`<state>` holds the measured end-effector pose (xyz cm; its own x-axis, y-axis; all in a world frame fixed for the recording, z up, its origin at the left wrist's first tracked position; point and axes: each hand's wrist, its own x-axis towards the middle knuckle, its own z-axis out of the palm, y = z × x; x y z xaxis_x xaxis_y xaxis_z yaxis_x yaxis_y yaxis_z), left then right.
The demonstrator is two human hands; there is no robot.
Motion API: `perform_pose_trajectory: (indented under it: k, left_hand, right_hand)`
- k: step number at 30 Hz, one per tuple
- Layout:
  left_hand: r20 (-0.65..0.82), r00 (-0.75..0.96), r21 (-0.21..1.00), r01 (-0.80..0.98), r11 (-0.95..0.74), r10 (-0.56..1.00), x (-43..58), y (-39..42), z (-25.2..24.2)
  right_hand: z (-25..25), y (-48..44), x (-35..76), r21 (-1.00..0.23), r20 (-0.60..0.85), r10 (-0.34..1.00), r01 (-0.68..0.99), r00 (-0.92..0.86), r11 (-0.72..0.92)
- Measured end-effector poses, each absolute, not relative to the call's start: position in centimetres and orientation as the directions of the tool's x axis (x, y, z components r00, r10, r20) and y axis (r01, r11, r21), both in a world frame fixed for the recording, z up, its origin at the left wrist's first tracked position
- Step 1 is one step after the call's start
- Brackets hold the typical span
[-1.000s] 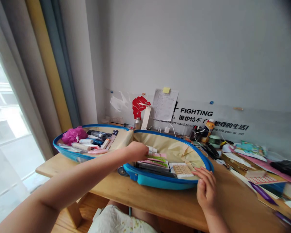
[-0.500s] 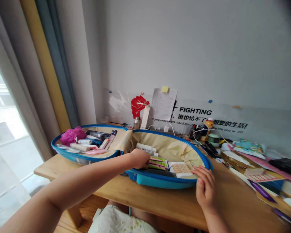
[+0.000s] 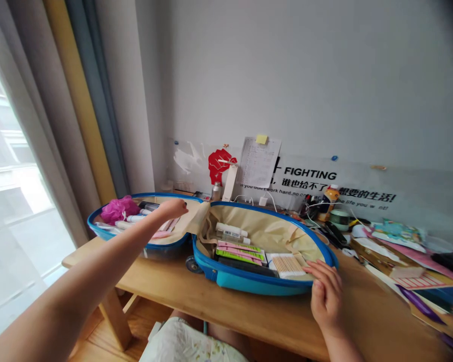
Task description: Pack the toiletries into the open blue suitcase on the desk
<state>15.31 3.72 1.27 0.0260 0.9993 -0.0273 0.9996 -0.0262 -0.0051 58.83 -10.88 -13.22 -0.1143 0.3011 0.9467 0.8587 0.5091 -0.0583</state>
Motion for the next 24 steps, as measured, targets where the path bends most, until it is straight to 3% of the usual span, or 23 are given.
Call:
perform_pose_trajectory:
  k: [10, 24]
  left_hand:
    - [-0.164, -0.154, -0.070, 0.987, 0.144, 0.974, 10.2, 5.3, -2.4]
    - [-0.126, -0.098, 0.023, 0.994, 0.102, 0.987, 10.6, 5.3, -2.9]
  right_hand:
    - [-13.0, -11.0, 58.6, -0.059, 0.950, 0.291, 0.851, -0.112, 0.522]
    - [-12.9, -11.2, 58.7, -0.065, 0.944, 0.312, 0.864, -0.109, 0.499]
